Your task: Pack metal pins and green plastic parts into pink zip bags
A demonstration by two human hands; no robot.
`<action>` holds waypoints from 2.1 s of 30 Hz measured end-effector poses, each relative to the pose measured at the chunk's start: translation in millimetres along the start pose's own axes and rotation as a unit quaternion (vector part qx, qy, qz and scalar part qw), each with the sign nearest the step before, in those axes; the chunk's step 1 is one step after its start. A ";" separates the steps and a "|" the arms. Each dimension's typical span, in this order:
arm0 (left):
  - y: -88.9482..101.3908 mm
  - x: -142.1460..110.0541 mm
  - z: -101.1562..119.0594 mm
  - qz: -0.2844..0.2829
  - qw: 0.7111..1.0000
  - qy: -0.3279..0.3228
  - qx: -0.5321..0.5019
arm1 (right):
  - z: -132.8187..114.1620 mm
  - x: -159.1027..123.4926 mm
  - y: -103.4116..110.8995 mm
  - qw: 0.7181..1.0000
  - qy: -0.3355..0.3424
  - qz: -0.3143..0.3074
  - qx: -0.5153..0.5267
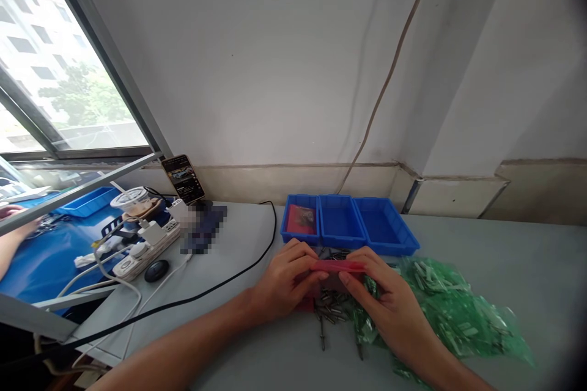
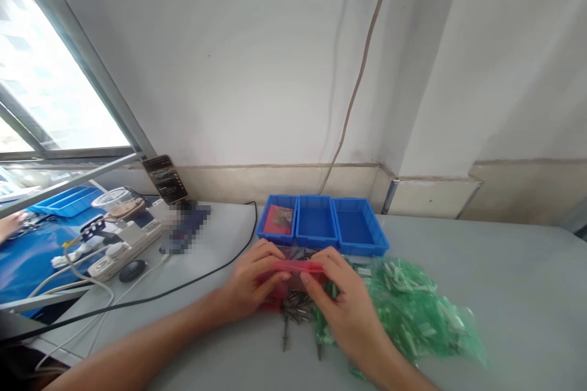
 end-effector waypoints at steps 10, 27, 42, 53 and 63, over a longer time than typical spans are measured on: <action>2.1 0.6 2.8 0.004 1.000 -0.001 0.005 | -1.7 -0.5 -1.3 1.000 0.002 -0.001 -0.011; -3.0 -4.8 1.1 -0.019 0.999 -0.010 0.035 | -7.3 1.2 -1.6 0.999 0.027 -0.002 -0.031; -2.0 -4.9 0.5 -0.017 1.000 0.002 0.016 | -5.0 -1.4 -0.5 1.000 0.006 0.005 -0.023; -1.9 -2.2 -2.3 -0.006 1.000 0.014 0.012 | -2.6 0.2 -6.4 0.999 0.006 -0.031 -0.014; -6.5 -20.8 -31.1 -0.006 0.987 0.153 -0.045 | 30.1 0.1 1.7 0.989 -0.136 0.024 0.047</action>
Point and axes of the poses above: each hand's wrist, its own x-axis towards the middle knuckle, its own y-axis out of the back of the hand, z = x × y, the point moved 10 cm from there along x, towards the middle knuckle, and after that the axes turned 6 degrees about z, right-handed, at the moved point
